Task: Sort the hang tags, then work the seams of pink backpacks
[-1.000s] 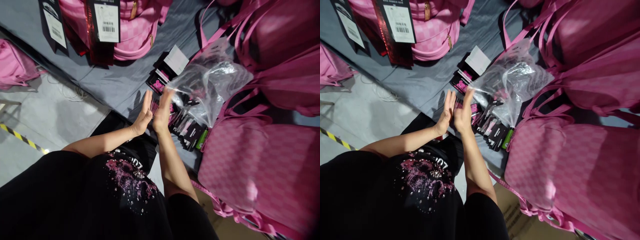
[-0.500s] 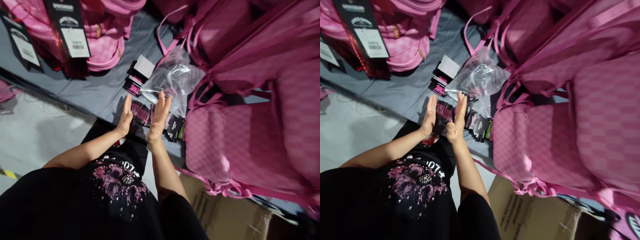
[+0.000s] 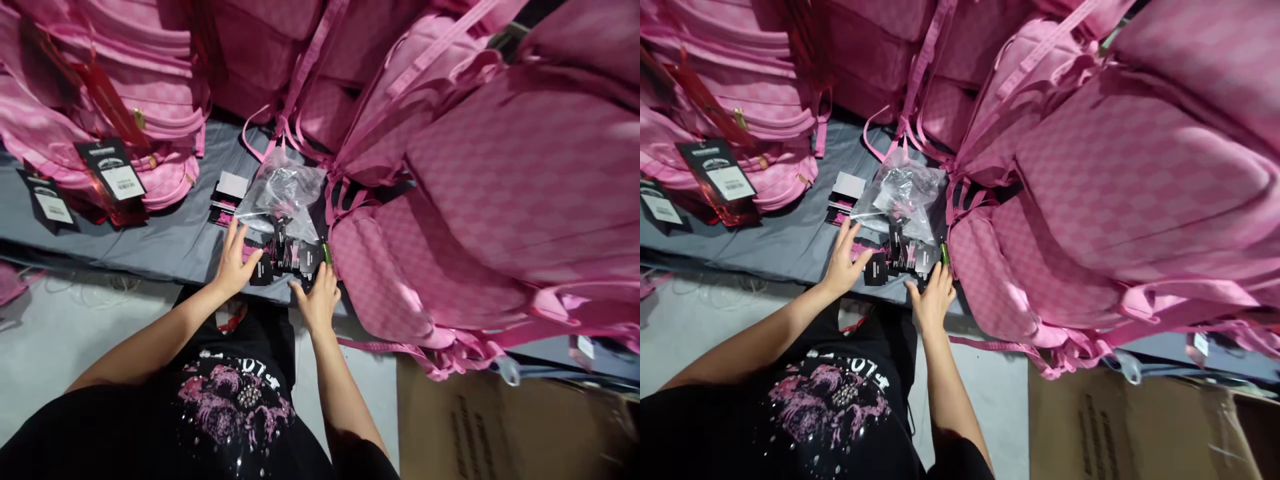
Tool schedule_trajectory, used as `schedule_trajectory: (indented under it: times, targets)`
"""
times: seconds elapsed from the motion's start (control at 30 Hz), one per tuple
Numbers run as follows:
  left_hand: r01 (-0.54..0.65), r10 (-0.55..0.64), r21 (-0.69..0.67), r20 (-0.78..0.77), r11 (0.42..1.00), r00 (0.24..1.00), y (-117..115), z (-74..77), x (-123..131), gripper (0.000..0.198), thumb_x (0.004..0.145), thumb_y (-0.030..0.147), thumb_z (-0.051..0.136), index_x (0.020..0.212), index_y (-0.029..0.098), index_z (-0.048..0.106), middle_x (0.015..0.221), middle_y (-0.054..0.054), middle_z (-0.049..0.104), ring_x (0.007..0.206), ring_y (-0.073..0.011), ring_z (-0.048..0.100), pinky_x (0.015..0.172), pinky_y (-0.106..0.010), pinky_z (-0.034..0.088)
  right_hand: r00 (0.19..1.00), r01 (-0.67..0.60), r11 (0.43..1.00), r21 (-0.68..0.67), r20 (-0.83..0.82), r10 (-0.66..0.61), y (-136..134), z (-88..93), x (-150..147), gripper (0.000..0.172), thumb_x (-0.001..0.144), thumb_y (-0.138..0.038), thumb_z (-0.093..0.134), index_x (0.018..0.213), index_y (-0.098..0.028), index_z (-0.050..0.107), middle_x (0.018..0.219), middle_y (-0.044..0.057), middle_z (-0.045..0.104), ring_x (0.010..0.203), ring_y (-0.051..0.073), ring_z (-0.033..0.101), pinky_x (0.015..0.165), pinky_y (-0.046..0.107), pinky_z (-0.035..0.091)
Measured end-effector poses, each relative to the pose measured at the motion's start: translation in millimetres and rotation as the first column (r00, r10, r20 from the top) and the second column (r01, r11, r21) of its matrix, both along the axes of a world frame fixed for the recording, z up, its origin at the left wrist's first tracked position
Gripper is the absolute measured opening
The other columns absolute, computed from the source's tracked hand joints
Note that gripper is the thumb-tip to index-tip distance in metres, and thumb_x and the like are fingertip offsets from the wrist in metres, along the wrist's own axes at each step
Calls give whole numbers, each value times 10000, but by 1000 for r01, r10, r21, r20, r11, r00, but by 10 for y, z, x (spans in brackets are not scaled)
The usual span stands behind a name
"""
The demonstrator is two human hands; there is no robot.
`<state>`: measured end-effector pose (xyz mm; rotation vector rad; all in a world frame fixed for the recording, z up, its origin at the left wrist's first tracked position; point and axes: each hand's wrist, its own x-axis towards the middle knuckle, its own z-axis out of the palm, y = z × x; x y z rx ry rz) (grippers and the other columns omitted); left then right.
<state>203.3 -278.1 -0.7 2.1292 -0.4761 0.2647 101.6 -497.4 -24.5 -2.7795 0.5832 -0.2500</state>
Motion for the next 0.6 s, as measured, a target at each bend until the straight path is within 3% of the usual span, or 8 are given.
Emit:
schedule_trajectory:
  times: [0.07,0.13,0.2,0.23,0.33,0.47,0.53,0.6]
  targets:
    - [170,-185,168,83,971,979,-91,75,-46,710,961,506,550,1566,216,318,1678,-180,199,1580,-322,146,1262,-569,232,999,-15,995,-98,-39,12,0,75,34,785,938,-545,490,1557,-96,311,1571,246,407,1433,404,345,1076,603,332]
    - [331,-382,361,77,872,921,-180,81,-111,786,914,476,643,1579,225,307,1684,-180,171,1581,-352,95,1260,-604,191,998,-46,986,-162,-49,39,-45,152,61,736,949,-463,491,1563,-101,309,1525,234,474,1397,393,373,1039,569,340]
    - [383,-442,496,2,780,897,-246,31,-157,808,885,400,699,1577,225,322,1682,-198,154,1575,-376,94,1249,-635,174,994,-98,975,-199,-65,87,-104,212,95,706,933,-352,504,1565,-103,312,1458,222,545,1321,368,442,994,514,356]
    - [364,-414,533,-27,764,910,-266,1,-165,772,887,359,698,1564,220,353,1675,-212,163,1571,-384,111,1242,-647,176,991,-126,969,-214,-81,111,-127,232,116,694,916,-300,508,1559,-108,330,1425,215,573,1268,354,480,971,490,361]
    - [282,-315,568,-42,773,948,-282,-20,-145,669,905,346,669,1518,207,440,1660,-237,188,1565,-403,120,1223,-687,154,983,-153,957,-246,-134,123,-144,244,200,655,858,-212,522,1498,-98,440,1368,210,607,1119,332,550,929,460,370]
    - [366,-409,510,-30,779,912,-254,180,-30,808,860,472,704,1557,246,365,1692,-200,84,1573,-415,44,1208,-716,123,991,-109,965,-240,-105,85,-113,160,293,615,844,-182,520,1439,-27,496,1419,238,576,1155,343,555,937,441,406]
    - [318,-373,461,31,828,927,-249,290,119,757,887,509,652,1545,249,381,1687,-178,161,1575,-392,108,1220,-696,126,994,-105,968,-229,-61,93,-128,108,318,591,856,-179,516,1426,-25,508,1421,237,582,1178,339,558,934,428,434]
    - [173,-242,425,115,888,963,-258,342,351,635,918,483,609,1480,222,471,1631,-173,329,1547,-365,239,1238,-654,154,996,-87,973,-213,-15,86,-172,69,338,548,877,-177,497,1406,-40,531,1350,228,636,1132,320,592,916,411,464]
